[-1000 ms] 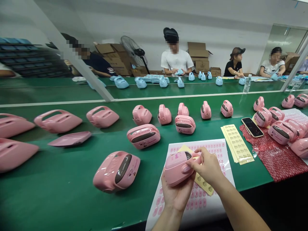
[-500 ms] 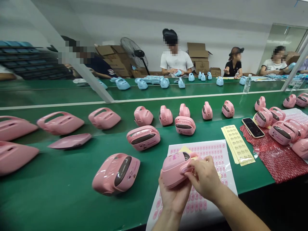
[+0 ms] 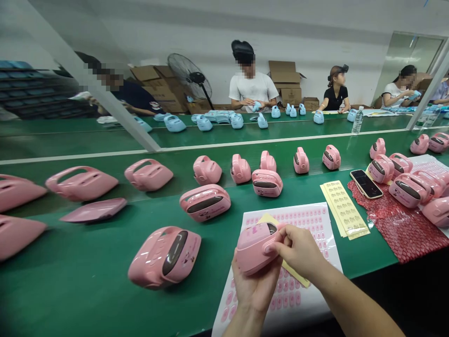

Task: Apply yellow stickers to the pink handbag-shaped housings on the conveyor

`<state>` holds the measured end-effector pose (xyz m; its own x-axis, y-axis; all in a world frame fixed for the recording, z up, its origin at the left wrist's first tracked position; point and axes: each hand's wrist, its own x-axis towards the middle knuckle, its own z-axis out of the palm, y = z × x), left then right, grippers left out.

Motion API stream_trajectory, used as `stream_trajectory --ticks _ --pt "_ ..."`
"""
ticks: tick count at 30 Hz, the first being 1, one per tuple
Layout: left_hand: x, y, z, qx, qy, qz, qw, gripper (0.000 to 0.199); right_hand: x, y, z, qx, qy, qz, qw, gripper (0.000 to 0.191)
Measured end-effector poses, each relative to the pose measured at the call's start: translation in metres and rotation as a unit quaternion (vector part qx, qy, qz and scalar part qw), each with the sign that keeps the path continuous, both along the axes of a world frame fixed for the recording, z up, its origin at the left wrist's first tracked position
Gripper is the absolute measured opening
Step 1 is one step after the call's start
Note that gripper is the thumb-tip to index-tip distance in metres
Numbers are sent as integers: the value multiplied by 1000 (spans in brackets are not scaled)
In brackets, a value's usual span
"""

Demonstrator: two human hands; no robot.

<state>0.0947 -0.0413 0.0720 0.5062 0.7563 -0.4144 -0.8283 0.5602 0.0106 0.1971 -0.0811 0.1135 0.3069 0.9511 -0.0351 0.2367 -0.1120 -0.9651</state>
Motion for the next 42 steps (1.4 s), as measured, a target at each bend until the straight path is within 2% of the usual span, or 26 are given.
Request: stream_trajectory --ticks 4,9,11,13,14,15,17,19,20,22,25,28,31,38,42 --pt "-2 3 -3 16 -1 -13 1000 39 -1 4 1 -25 -11 -4 1000 18" --pt "-11 9 -13 82 21 -69 994 42 22 11 -2 -108 -116 -20 987 36" --pt "-16 12 -17 144 66 -77 984 46 36 12 -3 -77 -125 -37 989 31" --pt "-22 15 -22 246 151 -70 955 61 48 12 -1 2 -94 -42 995 25" --pt "-25 17 -25 310 210 -55 926 74 51 11 0 40 -69 -32 996 24" --pt "-28 19 -29 377 277 -36 883 88 53 11 2 68 -44 -12 997 23" --pt "-33 24 -39 505 397 -3 767 105 50 10 7 92 -12 40 995 22" --pt "-38 30 -52 608 461 -2 646 104 44 10 11 88 -16 88 992 21" --pt "-39 34 -59 650 468 -11 598 100 40 11 12 83 -28 107 990 21" --pt "-42 40 -71 706 464 -9 536 96 33 13 13 64 -57 138 987 24" --pt "-43 44 -76 741 467 -2 482 94 28 15 11 26 -79 178 980 24" --pt "-43 43 -67 759 476 -18 445 94 25 13 11 12 -90 185 979 23" --pt "-42 40 -57 769 477 -22 425 93 22 10 13 19 -99 166 981 23" --pt "-42 42 -57 776 484 -26 403 90 19 9 15 7 -92 149 985 25" --pt "-41 42 -56 781 484 -18 394 89 18 7 17 33 -163 156 974 22"
